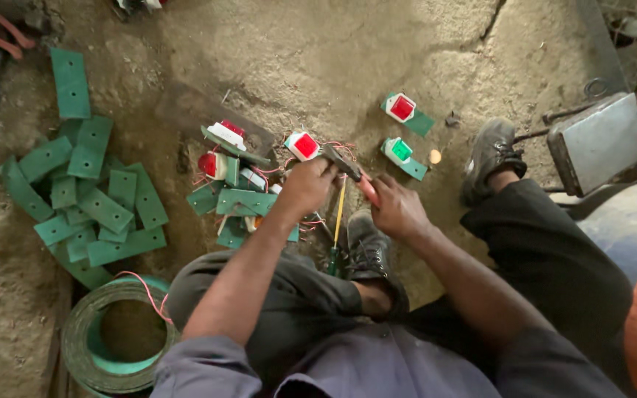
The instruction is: The person sits on the floor and assembles small electronic modules by hand, connecting red wires to green circuit boards and attaching red and green indicator lights. They use pliers and a screwdriver to secure connections and organize the components.
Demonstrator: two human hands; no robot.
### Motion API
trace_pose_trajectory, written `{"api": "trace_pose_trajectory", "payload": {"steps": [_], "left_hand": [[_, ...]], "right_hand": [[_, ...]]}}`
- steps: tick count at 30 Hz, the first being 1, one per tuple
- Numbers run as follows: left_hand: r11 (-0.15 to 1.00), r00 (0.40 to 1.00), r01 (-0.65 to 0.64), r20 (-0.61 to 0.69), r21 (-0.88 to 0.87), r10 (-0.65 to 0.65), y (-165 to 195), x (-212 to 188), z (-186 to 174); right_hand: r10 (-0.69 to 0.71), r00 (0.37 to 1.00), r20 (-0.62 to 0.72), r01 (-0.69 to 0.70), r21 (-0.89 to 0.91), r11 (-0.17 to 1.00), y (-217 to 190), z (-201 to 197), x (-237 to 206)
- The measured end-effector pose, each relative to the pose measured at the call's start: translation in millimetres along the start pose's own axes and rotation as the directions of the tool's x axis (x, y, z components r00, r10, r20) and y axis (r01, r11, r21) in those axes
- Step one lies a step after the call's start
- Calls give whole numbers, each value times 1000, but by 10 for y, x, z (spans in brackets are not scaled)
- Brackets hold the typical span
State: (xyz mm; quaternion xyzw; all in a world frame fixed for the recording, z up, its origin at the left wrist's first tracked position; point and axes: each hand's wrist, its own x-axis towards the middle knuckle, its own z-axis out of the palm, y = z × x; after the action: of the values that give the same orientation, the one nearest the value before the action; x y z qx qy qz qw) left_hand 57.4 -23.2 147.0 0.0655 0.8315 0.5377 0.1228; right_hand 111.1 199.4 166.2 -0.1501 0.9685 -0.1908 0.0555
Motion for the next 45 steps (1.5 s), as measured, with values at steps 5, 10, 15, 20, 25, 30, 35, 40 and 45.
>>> {"api": "trace_pose_trajectory", "payload": {"steps": [5,10,15,20,25,30,35,40,45], "left_hand": [[993,980,-94,-168,72,105,-210,35,146],[824,995,-97,-74,-558,67,-312,30,365],[874,985,-79,-171,-480,-5,-396,161,50],[857,982,94,-92,-506,-162,-406,75,-142],[986,971,-169,-173,2,167,-246,8,-143],[984,983,-89,-146,152,112,-115,124,-240],[971,948,-151,-253,186,195,-64,176,-327],[982,952,-121,-263,142,156,-57,346,-345],[965,956,-53,-266,256,124,-68,561,-337]], "right_hand": [[-59,808,587,-509,745,431,248,143,-132],[-182,797,576,-585,811,5,456,334,-221],[112,804,584,-426,433,794,335,565,-173],[91,919,383,-35,-151,988,14,960,-453],[135,943,303,-51,-271,961,15,1330,-438],[238,944,-228,-254,-46,966,1116,1190,118],[427,887,-177,-454,-156,877,2047,841,409],[412,911,18,-398,-223,890,2243,758,588],[379,916,-131,-399,-206,893,2355,812,641]]}}
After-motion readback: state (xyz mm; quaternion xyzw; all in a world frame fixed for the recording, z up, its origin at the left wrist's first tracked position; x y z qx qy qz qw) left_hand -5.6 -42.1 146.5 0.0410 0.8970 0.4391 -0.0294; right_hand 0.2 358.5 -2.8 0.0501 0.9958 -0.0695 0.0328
